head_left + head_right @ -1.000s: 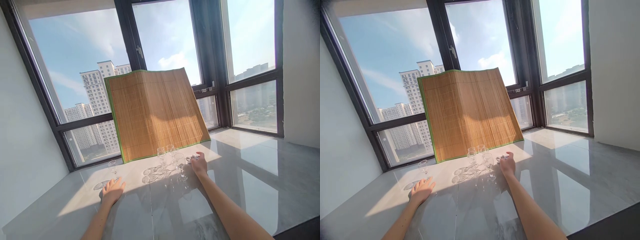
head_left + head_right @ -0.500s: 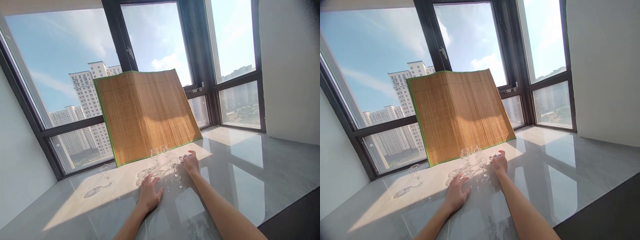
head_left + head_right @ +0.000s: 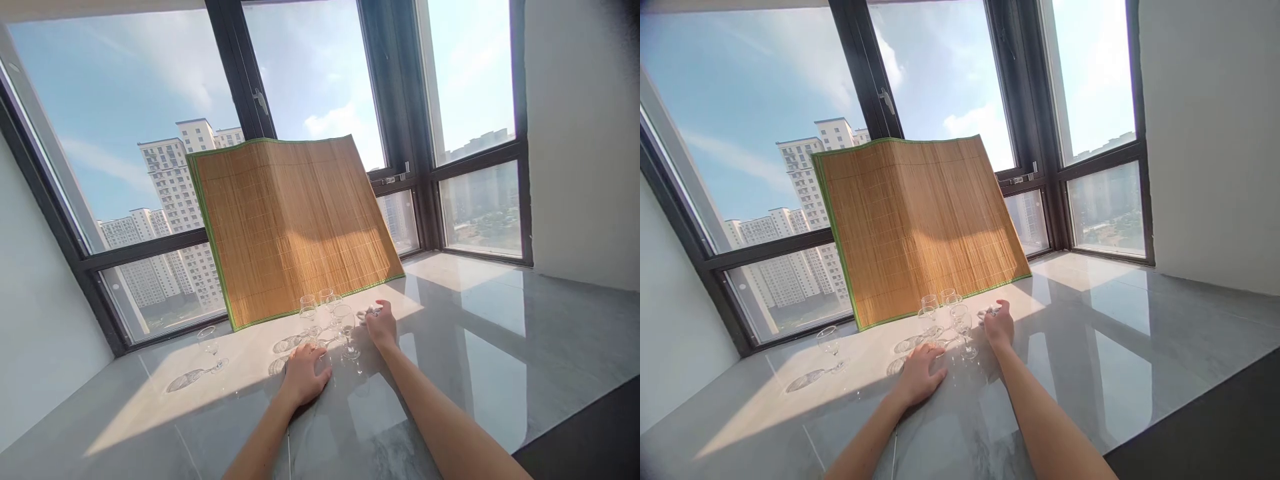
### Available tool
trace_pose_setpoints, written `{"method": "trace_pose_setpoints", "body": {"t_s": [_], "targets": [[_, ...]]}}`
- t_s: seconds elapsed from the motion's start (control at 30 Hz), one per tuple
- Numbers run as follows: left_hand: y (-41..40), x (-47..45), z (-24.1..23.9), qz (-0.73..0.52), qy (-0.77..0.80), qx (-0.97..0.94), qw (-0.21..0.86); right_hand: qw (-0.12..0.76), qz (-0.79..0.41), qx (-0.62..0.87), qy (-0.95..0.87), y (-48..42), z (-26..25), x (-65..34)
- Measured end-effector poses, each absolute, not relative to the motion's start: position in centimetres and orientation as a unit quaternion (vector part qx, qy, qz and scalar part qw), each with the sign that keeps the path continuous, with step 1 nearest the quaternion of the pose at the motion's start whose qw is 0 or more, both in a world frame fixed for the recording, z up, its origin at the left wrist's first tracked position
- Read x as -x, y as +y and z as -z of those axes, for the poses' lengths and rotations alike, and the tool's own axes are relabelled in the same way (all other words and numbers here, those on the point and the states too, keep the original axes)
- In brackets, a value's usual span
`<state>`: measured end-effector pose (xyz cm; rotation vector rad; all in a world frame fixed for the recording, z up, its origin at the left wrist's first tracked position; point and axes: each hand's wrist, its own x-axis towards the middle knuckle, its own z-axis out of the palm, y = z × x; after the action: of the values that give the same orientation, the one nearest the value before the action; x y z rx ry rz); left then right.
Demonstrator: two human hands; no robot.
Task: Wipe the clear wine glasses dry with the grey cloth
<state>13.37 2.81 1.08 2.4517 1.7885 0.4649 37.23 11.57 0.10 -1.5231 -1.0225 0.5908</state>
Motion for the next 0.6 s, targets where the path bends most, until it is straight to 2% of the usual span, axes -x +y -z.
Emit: {"method": "trace_pose_setpoints", "body": {"t_s": [0.4,0.6], "targets": [[-9.6,-6.1,-3.5,-0.087,0.517,-0.848,0.081,0.549,-0.229,0.671,-0.442,11.8,0.1,-37.3],[-9.2,1.9,-2.5,-0.084,0.634,-0.768,0.021,0.547,-0.226,0.674,-0.442,12.2,0.5,-37.4]]}}
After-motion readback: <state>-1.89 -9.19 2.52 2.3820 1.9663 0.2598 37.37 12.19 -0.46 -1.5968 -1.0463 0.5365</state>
